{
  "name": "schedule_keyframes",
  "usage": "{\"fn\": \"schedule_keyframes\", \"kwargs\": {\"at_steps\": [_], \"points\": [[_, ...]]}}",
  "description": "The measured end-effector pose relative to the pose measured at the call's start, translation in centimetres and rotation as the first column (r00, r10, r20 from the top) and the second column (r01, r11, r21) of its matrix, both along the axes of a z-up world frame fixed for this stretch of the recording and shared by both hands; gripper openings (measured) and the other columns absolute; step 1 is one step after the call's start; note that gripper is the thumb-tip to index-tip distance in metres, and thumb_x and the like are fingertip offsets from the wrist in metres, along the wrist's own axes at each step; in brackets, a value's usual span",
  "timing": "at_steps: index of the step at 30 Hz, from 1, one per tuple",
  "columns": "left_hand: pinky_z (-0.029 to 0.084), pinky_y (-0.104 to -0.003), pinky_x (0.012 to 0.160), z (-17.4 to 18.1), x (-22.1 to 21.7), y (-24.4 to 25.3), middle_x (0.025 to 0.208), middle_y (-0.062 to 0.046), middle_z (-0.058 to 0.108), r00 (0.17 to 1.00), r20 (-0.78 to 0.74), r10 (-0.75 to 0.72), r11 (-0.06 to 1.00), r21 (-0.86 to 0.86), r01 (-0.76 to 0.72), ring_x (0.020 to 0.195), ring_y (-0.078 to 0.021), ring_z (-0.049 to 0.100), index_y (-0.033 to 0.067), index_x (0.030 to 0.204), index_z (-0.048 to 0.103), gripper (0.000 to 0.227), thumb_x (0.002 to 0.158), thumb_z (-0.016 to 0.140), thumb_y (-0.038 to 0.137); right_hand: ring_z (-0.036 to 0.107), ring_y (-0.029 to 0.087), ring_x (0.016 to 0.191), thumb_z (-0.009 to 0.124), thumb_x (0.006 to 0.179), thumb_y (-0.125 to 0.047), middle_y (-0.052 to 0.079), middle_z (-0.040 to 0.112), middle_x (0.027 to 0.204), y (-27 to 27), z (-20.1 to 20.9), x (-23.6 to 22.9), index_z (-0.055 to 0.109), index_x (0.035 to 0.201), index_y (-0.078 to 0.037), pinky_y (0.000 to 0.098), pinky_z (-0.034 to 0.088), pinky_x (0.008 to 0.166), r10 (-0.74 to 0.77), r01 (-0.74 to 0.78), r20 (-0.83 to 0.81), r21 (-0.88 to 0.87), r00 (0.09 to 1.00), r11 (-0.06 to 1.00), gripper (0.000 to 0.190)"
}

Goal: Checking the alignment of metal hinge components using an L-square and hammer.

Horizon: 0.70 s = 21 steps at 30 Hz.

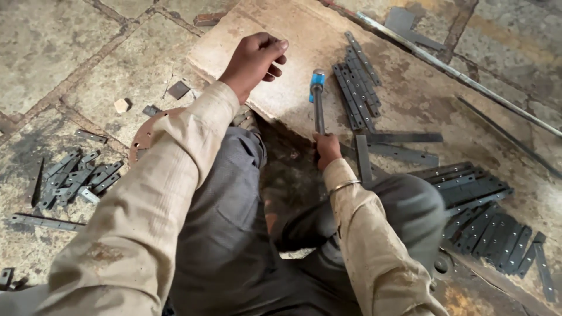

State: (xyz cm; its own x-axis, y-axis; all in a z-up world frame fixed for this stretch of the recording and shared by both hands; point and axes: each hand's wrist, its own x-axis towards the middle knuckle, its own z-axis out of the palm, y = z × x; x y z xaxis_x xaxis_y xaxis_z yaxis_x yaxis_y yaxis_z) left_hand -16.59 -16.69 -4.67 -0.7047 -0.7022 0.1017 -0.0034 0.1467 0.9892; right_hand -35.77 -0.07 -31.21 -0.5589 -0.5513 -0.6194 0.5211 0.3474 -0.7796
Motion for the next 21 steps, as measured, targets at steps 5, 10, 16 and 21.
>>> {"fn": "schedule_keyframes", "kwargs": {"at_steps": [5,10,16,21], "points": [[0.06,-0.029,0.064,1.4,-0.8,-2.1,0.089,-0.003,0.071,0.991,0.117,-0.068,0.988,-0.128,0.083,0.071,-0.0115,0.07,0.0074,0.098,0.063,0.031,0.101,0.064,0.038,0.043,0.022,0.045,0.069,0.094,-0.026,0.007,0.048,0.067,2.0,-2.2,1.0,0.049,0.094,-0.008,0.0409,0.03,0.038,0.025,-0.026,-0.023,-0.032,0.999,0.999,0.026],[0.057,-0.03,0.066,-3.1,-4.1,-5.8,0.091,-0.004,0.07,0.941,0.295,-0.167,0.974,-0.1,0.204,0.074,-0.0134,0.068,0.0076,0.103,0.065,0.029,0.1,0.063,0.037,0.051,0.024,0.054,0.07,0.095,-0.031,0.01,0.054,0.073,3.6,-2.8,1.2,0.056,0.105,-0.005,0.0415,0.039,0.043,0.123,-0.127,0.07,0.057,0.99,0.99,0.031],[0.057,-0.033,0.069,-14.3,-5.3,-9.1,0.094,-0.007,0.075,0.758,0.59,-0.278,0.95,0.055,0.306,0.075,-0.0149,0.069,0.0055,0.107,0.071,0.036,0.096,0.063,0.039,0.051,0.016,0.066,0.073,0.094,-0.038,0.004,0.059,0.073,3.5,-5.8,3.0,0.064,0.102,-0.001,0.0389,0.044,0.059,0.2,-0.13,-0.398,0.197,0.895,0.972,0.039],[0.056,-0.032,0.073,-16.0,-7.5,-12.2,0.092,-0.006,0.075,0.652,0.681,-0.334,0.917,0.075,0.391,0.073,-0.0163,0.07,0.0066,0.104,0.071,0.036,0.095,0.064,0.041,0.048,0.013,0.06,0.072,0.093,-0.045,0.001,0.055,0.066,2.5,-6.7,3.6,0.062,0.094,-0.004,0.0367,0.041,0.054,0.212,-0.097,-0.4,0.289,0.892,0.953,0.041]]}}
